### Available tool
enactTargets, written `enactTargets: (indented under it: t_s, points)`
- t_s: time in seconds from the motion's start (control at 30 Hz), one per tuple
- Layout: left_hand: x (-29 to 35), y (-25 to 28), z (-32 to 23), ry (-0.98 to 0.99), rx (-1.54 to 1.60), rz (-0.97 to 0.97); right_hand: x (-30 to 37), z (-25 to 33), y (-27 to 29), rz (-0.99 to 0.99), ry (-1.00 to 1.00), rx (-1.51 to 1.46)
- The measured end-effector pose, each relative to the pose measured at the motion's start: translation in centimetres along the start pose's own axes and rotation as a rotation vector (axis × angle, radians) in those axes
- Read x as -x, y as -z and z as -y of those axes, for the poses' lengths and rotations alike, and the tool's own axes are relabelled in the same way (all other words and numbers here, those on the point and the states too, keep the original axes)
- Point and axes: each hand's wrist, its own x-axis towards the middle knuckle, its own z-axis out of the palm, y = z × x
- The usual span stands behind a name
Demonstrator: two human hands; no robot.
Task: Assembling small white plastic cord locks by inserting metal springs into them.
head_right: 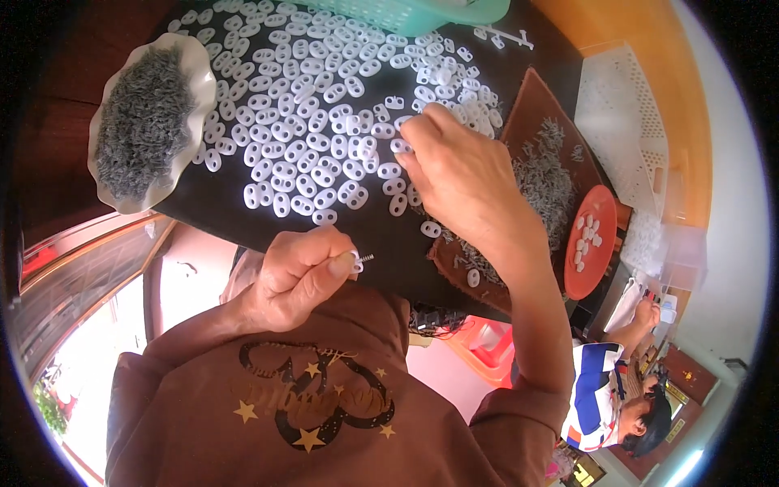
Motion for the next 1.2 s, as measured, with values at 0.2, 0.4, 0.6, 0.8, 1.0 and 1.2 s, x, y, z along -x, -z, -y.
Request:
enactTargets:
  t_s: [0.2, 0.4, 0.6, 0.8, 1.0, 1.2]
  points:
    - [-0.3, 0.1, 0.4, -0.062, -0.028, -0.011, -0.7, -0.6, -0.1, 0.071, -0.002, 0.025]
    - [-0.1, -0.1, 0.1, -0.004, -0.011, -0.024, -0.4, 0.2, -0.3, 0.037, 0.056, 0.119]
    - [0.1, -0.2, -0.1, 0.058, 0.005, -0.094, 1.0, -0.1, -0.2, -0.097, 0.045, -0.23]
    - [0.3, -0.1, -0.5, 0.2, 0.073, -0.103, 3.3, 2.1, 1.2, 0.062, -0.23, -0.836]
    - [0.2, -0.2, -0.1, 0.157, 0.092, -0.104, 3.7, 2.9, 1.5, 0.084, -0.191, -0.909]
    - [0.2, 0.0, -0.5, 0.139, 0.044, -0.061, 3.4, 3.3, 1.5, 0.11, -0.127, -0.891]
